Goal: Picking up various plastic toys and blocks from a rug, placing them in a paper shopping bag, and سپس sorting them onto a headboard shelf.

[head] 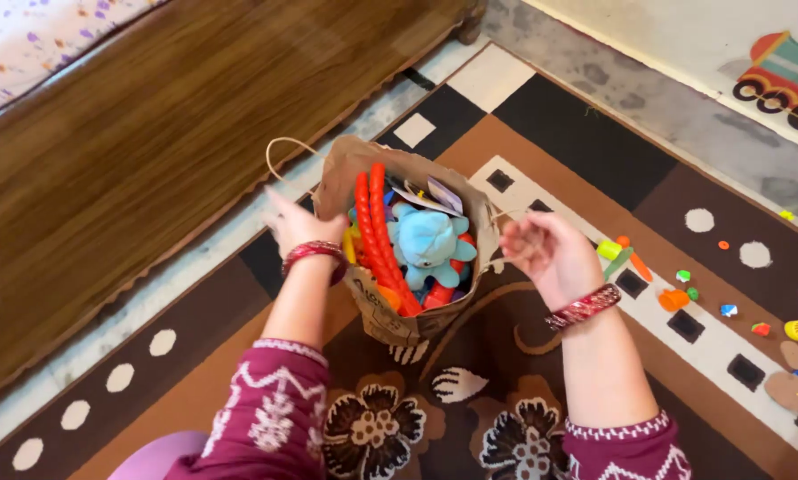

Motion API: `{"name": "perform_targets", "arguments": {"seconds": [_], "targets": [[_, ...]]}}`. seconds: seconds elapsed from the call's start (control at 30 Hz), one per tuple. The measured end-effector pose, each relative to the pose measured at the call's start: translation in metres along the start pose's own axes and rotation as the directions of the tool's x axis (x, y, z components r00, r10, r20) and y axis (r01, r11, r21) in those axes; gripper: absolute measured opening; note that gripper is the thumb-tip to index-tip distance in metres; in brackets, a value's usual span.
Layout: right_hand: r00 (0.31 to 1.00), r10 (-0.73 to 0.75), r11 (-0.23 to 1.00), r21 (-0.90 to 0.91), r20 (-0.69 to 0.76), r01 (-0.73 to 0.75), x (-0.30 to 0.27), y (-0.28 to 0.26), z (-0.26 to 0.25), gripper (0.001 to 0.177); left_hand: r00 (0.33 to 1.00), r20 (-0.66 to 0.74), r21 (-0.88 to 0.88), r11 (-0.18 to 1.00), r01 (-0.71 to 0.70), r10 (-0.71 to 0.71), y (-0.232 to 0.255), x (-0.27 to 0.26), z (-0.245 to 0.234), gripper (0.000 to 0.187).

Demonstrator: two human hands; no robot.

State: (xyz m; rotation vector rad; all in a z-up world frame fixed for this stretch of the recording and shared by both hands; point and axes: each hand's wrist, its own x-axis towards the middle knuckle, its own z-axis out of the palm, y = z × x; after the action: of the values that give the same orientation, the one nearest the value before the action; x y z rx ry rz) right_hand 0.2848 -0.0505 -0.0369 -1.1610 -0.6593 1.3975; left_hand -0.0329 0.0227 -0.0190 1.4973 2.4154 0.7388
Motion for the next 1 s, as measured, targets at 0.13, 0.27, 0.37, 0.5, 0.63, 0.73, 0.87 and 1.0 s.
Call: {"name": "perform_targets", "arguments": {"seconds": [0.13, 0.27, 0.37, 0.5, 0.63, 0.73, 0.87, 1.0], "targets": [[0.984, -0.018, 0.988, 0.152, 0.178, -0.01, 0.014, -0.04, 0.022, 0.034, 0.925, 0.368, -0.102, 0.993, -0.06, 0.094, -0.048, 0.048, 0.088, 0.034], [0.972, -0.201, 0.968, 0.177, 0.122, 0.178, 0.045, -0.091, -0.002, 0.039, 0.892, 0.291, 0.019, 0.93, -0.368, 0.347, 0.019, 0.067, 0.074, 0.019], [0.887, -0.445, 0.893, -0.017, 0.123, 0.45, 0.029, -0.133, -0.007, 0.04, 0.815, 0.214, -0.054, 0.839, -0.541, 0.539, 0.066, 0.072, 0.052, 0.019], [0.887, -0.457, 0.879, -0.116, 0.069, 0.463, 0.049, -0.147, -0.044, 0.031, 0.686, 0.307, -0.142, 0.744, -0.653, 0.66, 0.094, 0.079, 0.079, 0.022], [0.944, -0.321, 0.888, -0.32, 0.079, 0.329, 0.062, -0.114, -0.07, 0.028, 0.702, 0.475, -0.008, 0.8, -0.6, 0.531, 0.081, 0.073, 0.173, 0.029], [0.977, -0.17, 0.875, -0.436, 0.13, 0.21, 0.049, -0.092, -0.08, 0.04, 0.825, 0.361, -0.203, 0.9, -0.387, 0.436, 0.098, 0.019, 0.145, 0.039], [0.98, -0.171, 0.937, -0.323, -0.097, 0.131, 0.028, -0.084, -0.088, 0.041, 0.847, 0.306, -0.184, 0.9, -0.396, 0.435, 0.111, 0.002, 0.145, 0.04], [0.896, -0.366, 0.908, -0.307, -0.252, 0.284, 0.017, -0.058, -0.127, 0.04, 0.809, -0.022, -0.19, 0.792, -0.58, 0.587, 0.136, -0.044, 0.103, 0.075]]}}
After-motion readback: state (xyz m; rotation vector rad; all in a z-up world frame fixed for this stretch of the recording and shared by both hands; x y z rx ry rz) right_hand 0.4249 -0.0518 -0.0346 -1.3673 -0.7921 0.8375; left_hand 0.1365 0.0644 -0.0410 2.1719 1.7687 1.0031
